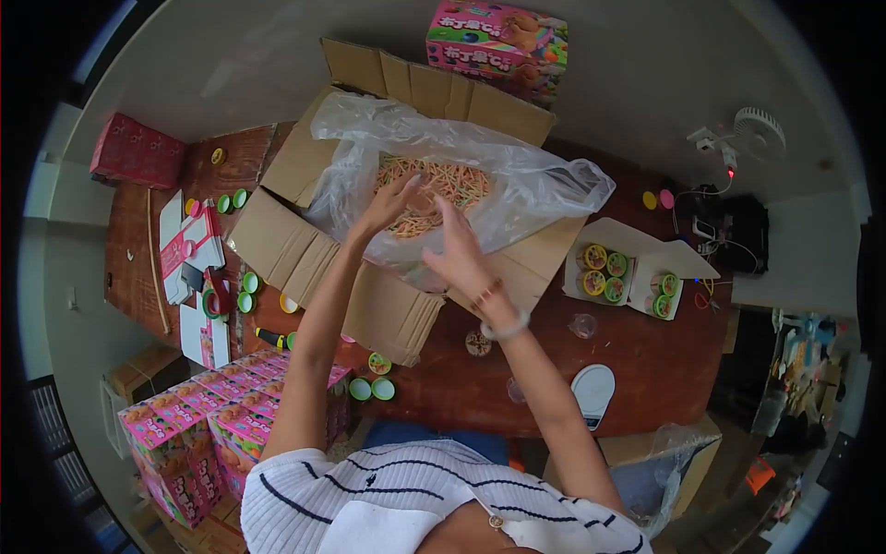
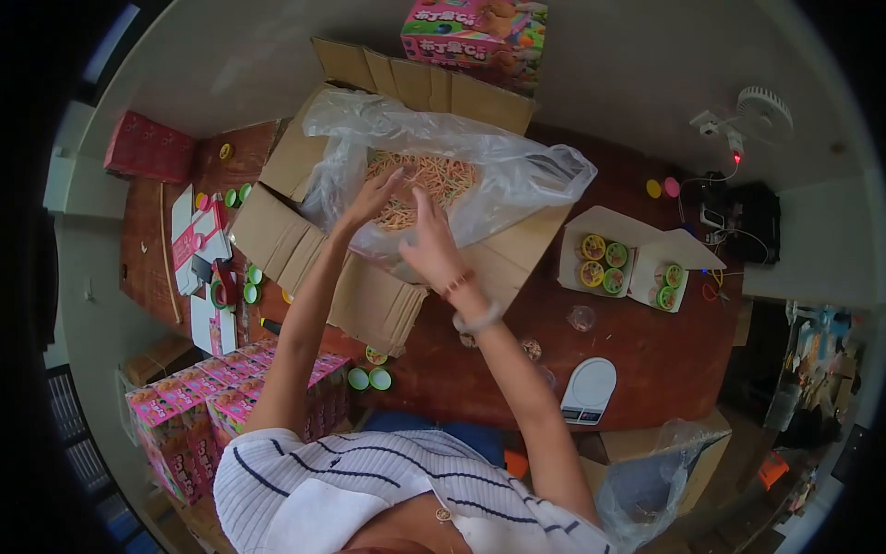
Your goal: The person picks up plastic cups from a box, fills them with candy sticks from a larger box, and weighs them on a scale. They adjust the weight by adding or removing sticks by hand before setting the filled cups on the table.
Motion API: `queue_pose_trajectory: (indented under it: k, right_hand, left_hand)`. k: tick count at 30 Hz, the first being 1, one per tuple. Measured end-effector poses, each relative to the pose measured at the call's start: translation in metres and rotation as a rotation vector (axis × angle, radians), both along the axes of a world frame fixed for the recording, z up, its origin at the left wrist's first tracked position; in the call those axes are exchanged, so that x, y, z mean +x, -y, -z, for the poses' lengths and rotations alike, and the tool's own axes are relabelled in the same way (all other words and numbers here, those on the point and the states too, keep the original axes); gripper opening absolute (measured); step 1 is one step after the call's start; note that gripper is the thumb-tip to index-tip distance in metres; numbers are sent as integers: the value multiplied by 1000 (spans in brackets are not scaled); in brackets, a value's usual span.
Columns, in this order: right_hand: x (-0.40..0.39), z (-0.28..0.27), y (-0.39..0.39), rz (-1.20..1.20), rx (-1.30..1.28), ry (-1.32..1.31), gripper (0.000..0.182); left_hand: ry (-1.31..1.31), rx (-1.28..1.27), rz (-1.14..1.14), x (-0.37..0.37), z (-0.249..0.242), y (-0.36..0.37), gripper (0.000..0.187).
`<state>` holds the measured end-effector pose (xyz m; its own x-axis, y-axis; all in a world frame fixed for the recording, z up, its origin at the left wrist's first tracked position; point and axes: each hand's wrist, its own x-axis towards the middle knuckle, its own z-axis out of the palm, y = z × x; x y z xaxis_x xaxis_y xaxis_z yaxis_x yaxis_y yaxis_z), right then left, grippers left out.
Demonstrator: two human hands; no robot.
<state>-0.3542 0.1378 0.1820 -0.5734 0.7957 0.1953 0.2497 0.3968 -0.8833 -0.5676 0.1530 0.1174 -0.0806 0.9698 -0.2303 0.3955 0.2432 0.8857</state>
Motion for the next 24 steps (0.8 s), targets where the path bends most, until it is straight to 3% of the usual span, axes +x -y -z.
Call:
queue_pose_trajectory:
  k: [2, 4, 5, 6, 7, 8, 10, 11, 12, 13, 14, 15, 18, 20, 22, 24]
  right_hand:
    - [-69, 66, -24, 232, -13, 417, 79]
    - [-94, 95, -47, 256, 20, 476, 80]
    - [-97, 107, -54, 273, 39, 554, 82]
    - [-87, 102, -58, 207, 82, 417, 76]
    - [-82, 100, -62, 193, 50, 347, 71]
    - [-77, 97, -66, 178, 18, 278, 66]
    - [-61, 70, -70, 266, 156, 204, 59]
    - [-52, 60, -72, 317, 295, 228, 61]
    - [-40, 72, -79, 317, 190, 363, 65]
    - [-37, 59, -76, 310, 192, 371, 65]
    - [-34, 30, -67, 403, 46, 201, 58]
    - [-31, 14, -63, 495, -97, 30, 51]
    - [-5, 58, -71, 454, -218, -158, 61]
    - [5, 79, -73, 499, -172, -78, 65]
    - [4, 81, -69, 538, -131, -16, 70]
    - [-1, 66, -67, 470, -160, 272, 71]
  left_hand:
    - [567, -27, -96, -15, 20, 3, 52]
    - [702, -88, -107, -22, 1, 2, 48]
    - [639, -70, -81, -25, -3, 4, 45]
    - [581, -53, -58, -29, -1, 5, 42]
    - [354, -23, -29, -45, 20, -5, 51]
    - [363, -17, -33, -54, 43, -8, 51]
    - [-599, 396, 230, -57, 58, -9, 73]
    - [-706, 347, 348, -53, 50, -12, 85]
    - [-695, 344, 336, -49, 50, -23, 85]
    - [-732, 307, 497, -47, 51, -43, 80]
    - [-765, 268, 665, -44, 55, -60, 75]
    - [-757, 269, 665, -41, 61, -74, 75]
    - [-865, 422, 694, -25, 105, -116, 61]
    - [-701, 495, 504, -19, 158, -133, 50]
    - [-674, 549, 455, -22, 137, -107, 47]
    - [-652, 611, 407, -24, 101, -85, 46]
